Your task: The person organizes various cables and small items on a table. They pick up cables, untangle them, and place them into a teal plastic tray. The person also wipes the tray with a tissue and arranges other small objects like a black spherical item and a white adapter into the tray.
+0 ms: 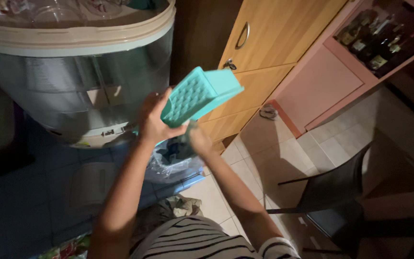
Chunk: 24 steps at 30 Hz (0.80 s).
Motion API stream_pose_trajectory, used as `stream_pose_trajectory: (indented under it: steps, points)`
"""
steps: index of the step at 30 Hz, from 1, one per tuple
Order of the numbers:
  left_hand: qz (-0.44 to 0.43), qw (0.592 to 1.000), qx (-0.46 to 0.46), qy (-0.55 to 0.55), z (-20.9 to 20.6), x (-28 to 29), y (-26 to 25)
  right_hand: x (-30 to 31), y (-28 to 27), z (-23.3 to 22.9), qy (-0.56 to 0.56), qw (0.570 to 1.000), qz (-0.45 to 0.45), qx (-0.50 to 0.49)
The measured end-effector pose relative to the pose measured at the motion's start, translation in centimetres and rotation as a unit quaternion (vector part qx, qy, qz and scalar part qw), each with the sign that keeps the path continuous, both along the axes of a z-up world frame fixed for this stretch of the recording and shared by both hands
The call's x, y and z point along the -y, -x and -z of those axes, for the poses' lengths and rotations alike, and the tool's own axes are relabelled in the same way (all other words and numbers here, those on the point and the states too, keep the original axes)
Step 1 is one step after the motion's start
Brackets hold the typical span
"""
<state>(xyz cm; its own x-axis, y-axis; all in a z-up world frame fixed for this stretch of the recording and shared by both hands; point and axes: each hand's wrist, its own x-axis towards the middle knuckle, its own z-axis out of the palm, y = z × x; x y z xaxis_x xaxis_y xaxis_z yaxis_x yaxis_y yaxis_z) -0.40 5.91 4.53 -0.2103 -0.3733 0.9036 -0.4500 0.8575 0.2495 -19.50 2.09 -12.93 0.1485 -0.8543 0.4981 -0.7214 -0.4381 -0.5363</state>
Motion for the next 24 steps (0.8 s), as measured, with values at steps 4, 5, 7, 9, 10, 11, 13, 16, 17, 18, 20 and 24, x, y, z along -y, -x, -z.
stream_pose_trajectory:
  steps: [4,5,7,9,10,11,13,16,17,18,20,24]
  points:
    - [-0.027,0.998,0.001,0.048,-1.4,-1.1,-1.0,-2.0,-0.1,-0.4,-0.097,0.995,0.025,0.016]
    - [-0.038,0.998,-0.009,0.05,-1.2,-1.1,-1.3,-2.3,0.1,0.1,-0.082,0.996,0.025,0.006]
    - [-0.042,0.997,-0.057,0.029,0.0,-0.5,-2.4,-1.8,0.5,1.1,-0.036,0.998,0.018,-0.043]
    - [-0.01,0.99,-0.136,-0.036,1.9,0.2,-3.6,-1.7,1.0,1.6,-0.004,0.999,0.036,-0.004]
    - [0.025,0.977,-0.191,-0.091,3.1,0.4,-4.0,-2.1,1.0,1.9,-0.001,0.996,0.057,0.07]
    - [0.063,0.957,-0.24,-0.148,4.3,0.7,-4.6,-2.5,1.1,2.1,-0.037,0.991,0.073,0.108]
    - [0.059,0.93,-0.292,-0.217,6.4,0.9,-6.1,-3.1,1.6,2.6,-0.095,0.967,0.106,0.212]
    - [0.114,0.855,-0.426,-0.272,7.8,1.3,-7.4,-4.4,1.9,3.9,-0.123,0.762,-0.039,0.634]
    - [0.142,0.818,-0.478,-0.287,8.0,1.0,-7.4,-5.5,2.5,4.3,-0.124,0.709,-0.061,0.692]
    - [0.165,0.796,-0.496,-0.305,7.9,0.6,-7.4,-6.9,3.2,4.4,-0.127,0.646,-0.086,0.748]
    - [0.215,0.748,-0.523,-0.347,7.2,-0.6,-6.5,-9.3,3.9,4.3,-0.119,0.579,-0.105,0.8]
    - [0.295,0.72,-0.469,-0.417,7.3,-4.7,-2.9,-17.5,4.8,4.6,-0.076,0.547,-0.06,0.831]
